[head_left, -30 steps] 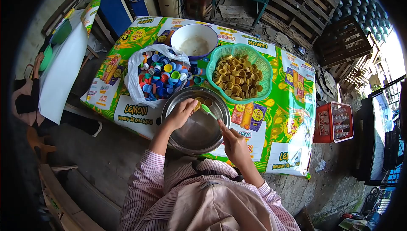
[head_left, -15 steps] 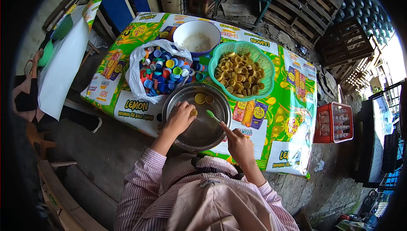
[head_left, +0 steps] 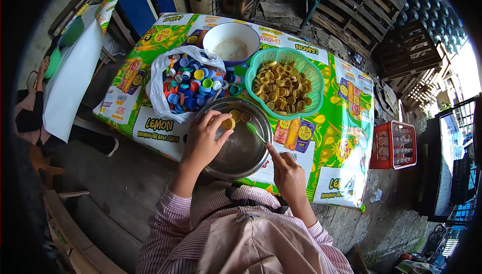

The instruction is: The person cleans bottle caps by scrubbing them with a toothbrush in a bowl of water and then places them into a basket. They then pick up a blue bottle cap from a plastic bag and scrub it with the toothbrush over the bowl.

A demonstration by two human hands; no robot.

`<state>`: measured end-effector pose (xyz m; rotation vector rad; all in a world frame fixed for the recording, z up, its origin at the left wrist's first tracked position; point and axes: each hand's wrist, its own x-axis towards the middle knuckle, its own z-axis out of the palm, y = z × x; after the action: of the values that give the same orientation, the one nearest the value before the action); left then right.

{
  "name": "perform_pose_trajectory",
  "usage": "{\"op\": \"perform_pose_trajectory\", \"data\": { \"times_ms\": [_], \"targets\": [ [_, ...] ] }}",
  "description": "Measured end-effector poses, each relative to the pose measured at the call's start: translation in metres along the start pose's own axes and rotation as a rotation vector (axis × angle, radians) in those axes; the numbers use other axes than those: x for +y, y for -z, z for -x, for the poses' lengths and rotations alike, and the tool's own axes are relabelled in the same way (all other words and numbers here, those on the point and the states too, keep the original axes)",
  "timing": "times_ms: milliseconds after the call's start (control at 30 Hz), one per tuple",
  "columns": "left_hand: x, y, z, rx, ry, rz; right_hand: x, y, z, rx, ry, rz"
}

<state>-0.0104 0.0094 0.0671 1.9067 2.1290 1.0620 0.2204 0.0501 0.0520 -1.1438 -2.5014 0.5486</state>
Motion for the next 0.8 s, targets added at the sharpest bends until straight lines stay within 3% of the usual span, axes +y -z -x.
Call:
{"op": "perform_pose_trajectory", "data": {
  "times_ms": [33,67,100,133,233,300,367,433,467,533,567,667,700,767,800],
  "targets": [
    [-0.005,-0.008,0.002,0.057,-0.05,0.126,0.004,-0.008,0.0,0.041,0.024,-0.063],
    [-0.023,-0.03,0.012,-0.083,0.051,0.127,0.008,-0.018,0.001,0.078,0.046,-0.127],
    [-0.039,-0.045,0.024,-0.178,0.046,-0.073,0.012,-0.029,0.0,-0.143,-0.045,0.108],
    [-0.039,-0.048,0.028,-0.265,0.041,-0.27,0.011,-0.027,0.005,-0.147,-0.045,0.109],
    [-0.008,-0.021,0.02,-0.143,0.025,-0.214,0.012,-0.017,0.003,0.012,0.043,0.025],
    [0.012,0.0,0.009,-0.033,0.015,-0.115,0.003,0.001,0.003,0.011,0.02,0.007],
    [-0.002,-0.011,0.011,-0.044,-0.009,-0.213,0.005,-0.005,0.0,0.039,0.024,-0.044],
    [-0.027,-0.027,0.024,-0.202,-0.006,-0.386,0.016,-0.03,0.003,-0.186,-0.038,0.157],
    [-0.035,-0.034,0.027,-0.196,-0.006,-0.388,0.018,-0.029,0.004,-0.182,-0.033,0.159],
    [-0.032,-0.029,0.021,-0.122,0.402,0.522,0.011,-0.017,0.004,0.083,0.042,-0.12],
    [-0.028,-0.024,0.025,-0.13,0.412,0.523,0.007,-0.008,0.003,0.055,-0.024,-0.174],
    [-0.019,0.0,0.017,-0.209,0.499,1.371,0.004,0.002,0.002,0.004,-0.077,-0.254],
    [-0.015,0.006,0.016,-0.205,0.5,1.369,0.003,0.002,0.005,0.003,-0.074,-0.256],
    [-0.006,0.016,0.015,-0.293,0.259,1.546,0.001,0.002,0.01,0.083,-0.017,-0.303],
    [-0.001,0.021,0.014,-0.289,0.26,1.544,0.0,0.003,0.012,0.081,-0.014,-0.306]
  ]
}}
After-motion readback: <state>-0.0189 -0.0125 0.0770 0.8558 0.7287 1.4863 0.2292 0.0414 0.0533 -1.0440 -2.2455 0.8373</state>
